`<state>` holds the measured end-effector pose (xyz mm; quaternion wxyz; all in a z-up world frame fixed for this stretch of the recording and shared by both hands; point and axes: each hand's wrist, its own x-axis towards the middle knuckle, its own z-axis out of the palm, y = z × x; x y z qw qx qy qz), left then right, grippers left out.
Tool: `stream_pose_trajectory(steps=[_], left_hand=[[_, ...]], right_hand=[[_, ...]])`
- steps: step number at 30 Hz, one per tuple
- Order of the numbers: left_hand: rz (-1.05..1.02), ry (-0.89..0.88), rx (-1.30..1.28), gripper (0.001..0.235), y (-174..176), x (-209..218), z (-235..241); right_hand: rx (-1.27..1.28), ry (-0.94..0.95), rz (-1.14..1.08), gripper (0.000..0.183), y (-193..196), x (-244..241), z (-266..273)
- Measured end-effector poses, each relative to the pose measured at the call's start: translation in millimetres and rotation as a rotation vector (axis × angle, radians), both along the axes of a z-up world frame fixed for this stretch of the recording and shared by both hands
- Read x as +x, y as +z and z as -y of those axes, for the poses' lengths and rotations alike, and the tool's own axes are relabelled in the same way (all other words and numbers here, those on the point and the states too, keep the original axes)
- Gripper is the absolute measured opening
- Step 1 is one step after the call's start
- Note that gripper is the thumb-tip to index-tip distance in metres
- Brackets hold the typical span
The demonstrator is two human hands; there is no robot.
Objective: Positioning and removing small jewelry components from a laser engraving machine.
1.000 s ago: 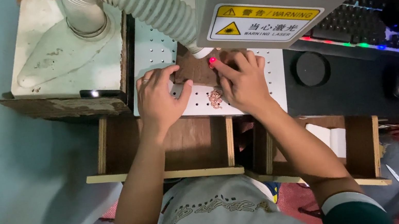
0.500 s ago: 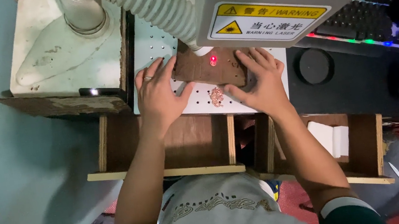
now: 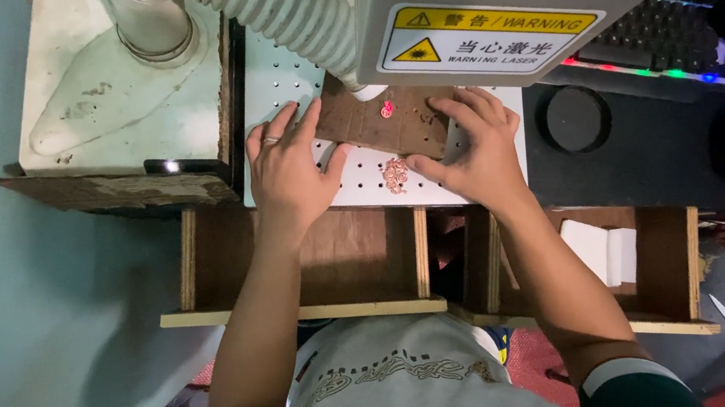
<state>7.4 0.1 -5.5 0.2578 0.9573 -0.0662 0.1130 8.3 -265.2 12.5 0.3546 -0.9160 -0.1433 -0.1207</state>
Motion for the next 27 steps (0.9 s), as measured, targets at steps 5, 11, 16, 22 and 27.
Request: stream_pose_trajectory(steps=[5, 11, 16, 22, 27], left_hand=[[-0.055, -0.008, 0.032, 0.067, -1.7, 2.8, -0.1], [-0.088, -0.019, 0.036, 0.066, -1.9, 3.6, -1.1], [-0.102, -0.024, 0.044, 0.065, -2.0, 3.5, -1.2], [-0.099, -0.018, 0.054, 0.066, 1.0, 2.0, -1.2], [-0.124, -0.016, 0.049, 0.064, 7.4, 1.2, -0.3]], right_hand=[[0.009, -0.005, 0.004, 0.074, -1.1, -0.5, 0.6], [-0.002, -0.018, 0.011, 0.074, -3.0, -3.7, 1.4], [-0.001, -0.021, 0.011, 0.075, -3.6, -4.2, 2.6], [0.000, -0.025, 0.015, 0.075, -8.3, -3.2, 3.0], [0.002, -0.023, 0.001, 0.074, -5.0, -2.8, 2.6]])
